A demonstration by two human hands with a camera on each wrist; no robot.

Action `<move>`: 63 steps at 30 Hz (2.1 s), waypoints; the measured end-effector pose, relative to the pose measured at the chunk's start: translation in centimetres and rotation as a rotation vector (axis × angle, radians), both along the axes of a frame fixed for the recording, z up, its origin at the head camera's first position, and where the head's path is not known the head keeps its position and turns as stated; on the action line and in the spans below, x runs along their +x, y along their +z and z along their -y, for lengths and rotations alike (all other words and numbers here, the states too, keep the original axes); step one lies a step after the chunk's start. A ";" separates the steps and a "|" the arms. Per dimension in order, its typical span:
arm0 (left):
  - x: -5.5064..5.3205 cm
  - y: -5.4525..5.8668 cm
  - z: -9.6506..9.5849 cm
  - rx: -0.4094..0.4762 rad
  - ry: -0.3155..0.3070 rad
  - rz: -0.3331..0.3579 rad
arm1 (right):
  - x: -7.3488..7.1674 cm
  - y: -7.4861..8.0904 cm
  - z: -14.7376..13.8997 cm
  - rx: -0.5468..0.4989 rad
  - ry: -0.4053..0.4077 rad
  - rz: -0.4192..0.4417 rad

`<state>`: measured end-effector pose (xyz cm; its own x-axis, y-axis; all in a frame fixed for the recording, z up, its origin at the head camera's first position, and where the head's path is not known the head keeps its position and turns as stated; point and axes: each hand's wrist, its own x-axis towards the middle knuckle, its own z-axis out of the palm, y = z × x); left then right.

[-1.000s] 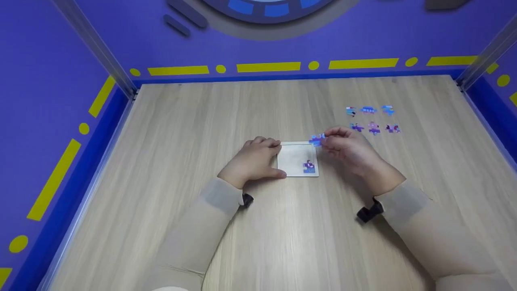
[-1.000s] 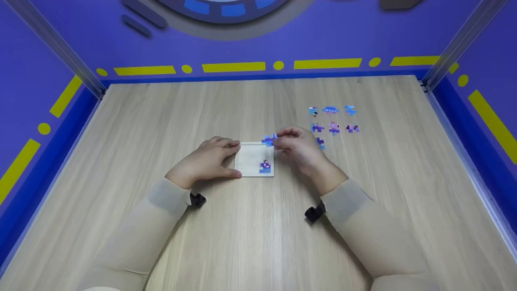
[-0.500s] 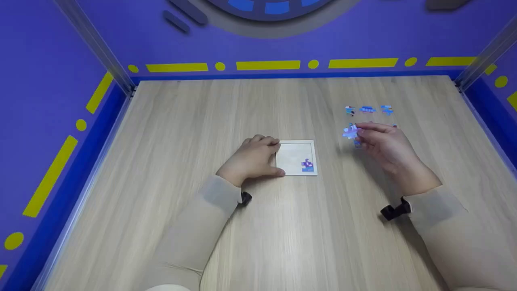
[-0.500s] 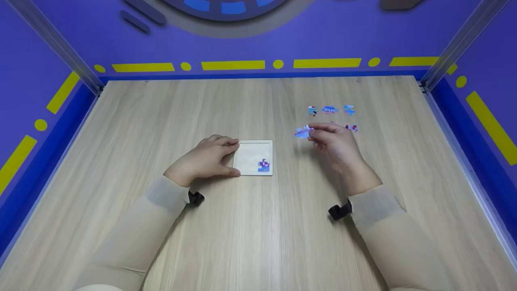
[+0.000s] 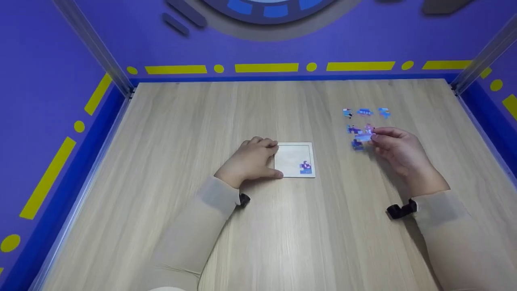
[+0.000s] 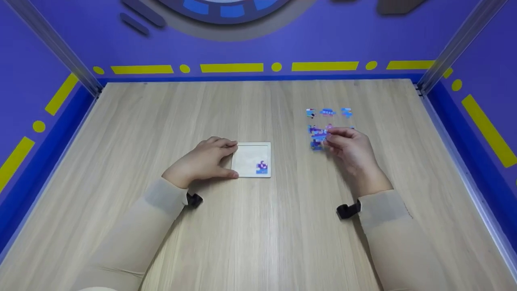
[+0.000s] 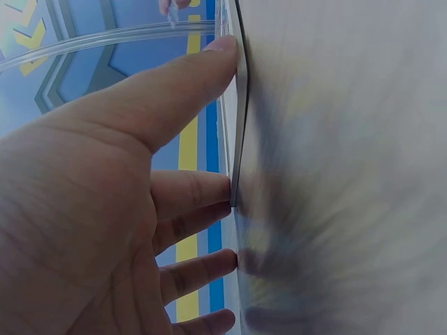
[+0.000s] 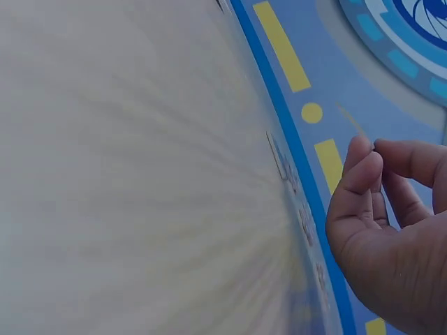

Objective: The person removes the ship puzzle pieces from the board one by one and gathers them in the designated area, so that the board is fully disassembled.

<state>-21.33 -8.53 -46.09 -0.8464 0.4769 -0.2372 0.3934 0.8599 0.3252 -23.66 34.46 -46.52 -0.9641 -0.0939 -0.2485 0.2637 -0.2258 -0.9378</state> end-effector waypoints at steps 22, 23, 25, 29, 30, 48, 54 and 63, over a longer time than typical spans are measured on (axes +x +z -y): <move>-0.1 -0.1 -0.1 -0.013 -0.004 0.002 | -0.2 -0.2 -3.6 0.300 0.025 0.062; -0.1 -0.1 -0.1 -0.013 -0.003 0.001 | -0.2 -0.2 -3.6 0.310 0.028 0.065; -0.1 -0.1 -0.1 -0.012 -0.004 -0.002 | -0.3 -0.2 -3.5 0.362 0.042 0.064; -0.1 -0.1 0.0 -0.009 -0.009 -0.003 | -0.4 -0.3 -3.2 0.511 0.073 0.044; 0.0 -0.1 0.0 -0.008 -0.009 -0.004 | -0.4 -0.3 -3.2 0.556 0.082 0.032; -0.1 0.0 0.2 0.011 -0.014 -0.008 | -0.7 -0.2 -2.9 0.865 0.097 -0.042; -0.1 0.0 0.2 0.007 -0.012 -0.007 | -0.6 0.0 -2.8 0.862 0.098 -0.055; -0.1 0.1 0.3 0.003 -0.017 -0.015 | -0.2 0.7 -1.8 0.842 0.076 -0.026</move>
